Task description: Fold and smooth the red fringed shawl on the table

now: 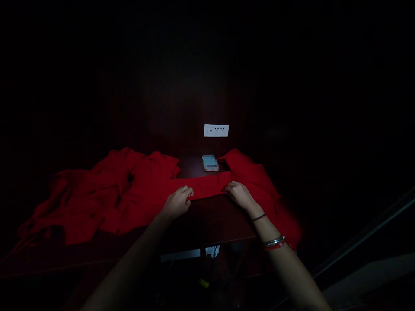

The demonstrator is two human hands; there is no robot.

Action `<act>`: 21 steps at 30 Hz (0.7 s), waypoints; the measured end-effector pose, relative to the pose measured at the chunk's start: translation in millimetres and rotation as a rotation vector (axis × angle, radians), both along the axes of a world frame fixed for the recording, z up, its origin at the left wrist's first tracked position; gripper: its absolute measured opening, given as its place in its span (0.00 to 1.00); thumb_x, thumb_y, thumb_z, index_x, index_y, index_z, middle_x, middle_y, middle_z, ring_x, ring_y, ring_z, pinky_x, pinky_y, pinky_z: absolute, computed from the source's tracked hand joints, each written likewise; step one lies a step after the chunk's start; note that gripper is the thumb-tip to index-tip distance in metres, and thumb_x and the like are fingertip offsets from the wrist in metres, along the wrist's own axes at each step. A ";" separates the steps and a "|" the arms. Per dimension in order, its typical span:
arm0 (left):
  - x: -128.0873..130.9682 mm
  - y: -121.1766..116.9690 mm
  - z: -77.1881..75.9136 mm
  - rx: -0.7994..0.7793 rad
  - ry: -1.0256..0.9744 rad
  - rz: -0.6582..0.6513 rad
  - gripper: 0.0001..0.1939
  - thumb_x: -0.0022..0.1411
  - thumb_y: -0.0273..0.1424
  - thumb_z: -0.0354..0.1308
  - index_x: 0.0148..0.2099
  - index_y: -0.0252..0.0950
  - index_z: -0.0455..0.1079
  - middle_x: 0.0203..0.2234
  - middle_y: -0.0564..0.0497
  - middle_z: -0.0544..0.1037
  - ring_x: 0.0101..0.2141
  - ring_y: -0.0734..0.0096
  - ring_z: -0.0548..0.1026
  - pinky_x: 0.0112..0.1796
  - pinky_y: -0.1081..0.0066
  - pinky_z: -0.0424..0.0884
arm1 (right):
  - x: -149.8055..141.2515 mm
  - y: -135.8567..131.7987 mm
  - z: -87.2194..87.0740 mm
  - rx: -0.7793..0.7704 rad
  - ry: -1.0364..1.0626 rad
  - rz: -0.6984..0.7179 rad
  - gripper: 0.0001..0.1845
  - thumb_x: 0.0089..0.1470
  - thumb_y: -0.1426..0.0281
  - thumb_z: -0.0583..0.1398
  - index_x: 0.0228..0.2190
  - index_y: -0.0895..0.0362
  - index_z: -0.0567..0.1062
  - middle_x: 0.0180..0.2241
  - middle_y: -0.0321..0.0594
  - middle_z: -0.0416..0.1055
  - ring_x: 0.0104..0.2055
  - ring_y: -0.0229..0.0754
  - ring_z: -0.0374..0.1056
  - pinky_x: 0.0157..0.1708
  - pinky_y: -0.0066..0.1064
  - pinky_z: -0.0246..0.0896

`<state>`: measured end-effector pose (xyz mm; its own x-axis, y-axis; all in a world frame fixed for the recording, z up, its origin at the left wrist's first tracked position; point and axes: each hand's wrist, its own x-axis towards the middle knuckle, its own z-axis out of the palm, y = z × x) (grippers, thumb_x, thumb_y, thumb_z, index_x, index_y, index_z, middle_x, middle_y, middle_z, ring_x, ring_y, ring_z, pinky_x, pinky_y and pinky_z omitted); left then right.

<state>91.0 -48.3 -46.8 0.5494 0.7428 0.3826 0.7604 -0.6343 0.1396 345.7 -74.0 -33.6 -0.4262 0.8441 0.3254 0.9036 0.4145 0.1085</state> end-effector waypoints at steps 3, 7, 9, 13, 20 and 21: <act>0.2 -5.5 0.8 0.014 0.053 0.047 0.10 0.45 0.23 0.47 0.33 0.38 0.60 0.32 0.50 0.67 0.36 0.66 0.65 0.37 0.68 0.62 | -4.0 -3.1 0.5 -0.005 0.034 0.075 0.11 0.49 0.74 0.52 0.35 0.57 0.71 0.33 0.41 0.67 0.38 0.39 0.58 0.38 0.30 0.48; 2.8 -9.6 4.4 -0.045 0.039 -0.029 0.09 0.49 0.25 0.47 0.35 0.38 0.60 0.33 0.51 0.68 0.36 0.68 0.66 0.37 0.70 0.62 | -21.7 -10.1 0.7 0.027 0.043 0.269 0.14 0.49 0.70 0.54 0.40 0.56 0.68 0.37 0.41 0.65 0.41 0.40 0.56 0.43 0.34 0.44; -2.7 -10.1 8.4 -0.092 -0.020 -0.100 0.08 0.53 0.30 0.46 0.38 0.38 0.61 0.32 0.51 0.68 0.35 0.70 0.66 0.36 0.72 0.62 | -27.6 -10.6 -1.0 0.014 -0.002 0.304 0.11 0.52 0.70 0.51 0.36 0.57 0.69 0.34 0.41 0.66 0.38 0.39 0.57 0.41 0.33 0.45; -38.7 -8.5 14.9 -0.053 -0.032 -0.097 0.11 0.56 0.34 0.45 0.40 0.38 0.62 0.36 0.50 0.68 0.39 0.70 0.65 0.41 0.70 0.60 | -28.4 -7.4 -4.4 0.027 -0.052 0.266 0.13 0.55 0.71 0.47 0.32 0.58 0.70 0.30 0.40 0.66 0.34 0.37 0.58 0.38 0.30 0.46; -81.6 3.3 11.3 0.067 0.293 0.016 0.18 0.52 0.25 0.45 0.46 0.39 0.61 0.40 0.47 0.69 0.42 0.66 0.65 0.43 0.65 0.56 | -25.7 -3.0 -4.0 0.016 0.013 0.273 0.12 0.54 0.71 0.48 0.34 0.58 0.70 0.30 0.40 0.67 0.34 0.36 0.60 0.37 0.29 0.47; -80.3 5.9 11.9 0.098 0.306 0.043 0.18 0.51 0.23 0.44 0.46 0.38 0.61 0.39 0.47 0.70 0.41 0.66 0.66 0.42 0.65 0.56 | -25.2 -2.1 -4.7 0.011 0.018 0.270 0.12 0.54 0.71 0.48 0.33 0.58 0.70 0.29 0.40 0.67 0.34 0.36 0.60 0.36 0.29 0.47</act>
<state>10.7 -42.4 -34.9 0.6190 0.7355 0.2753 0.7839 -0.6000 -0.1596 320.4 -76.1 -38.3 -0.6295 0.6971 0.3433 0.7623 0.6397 0.0988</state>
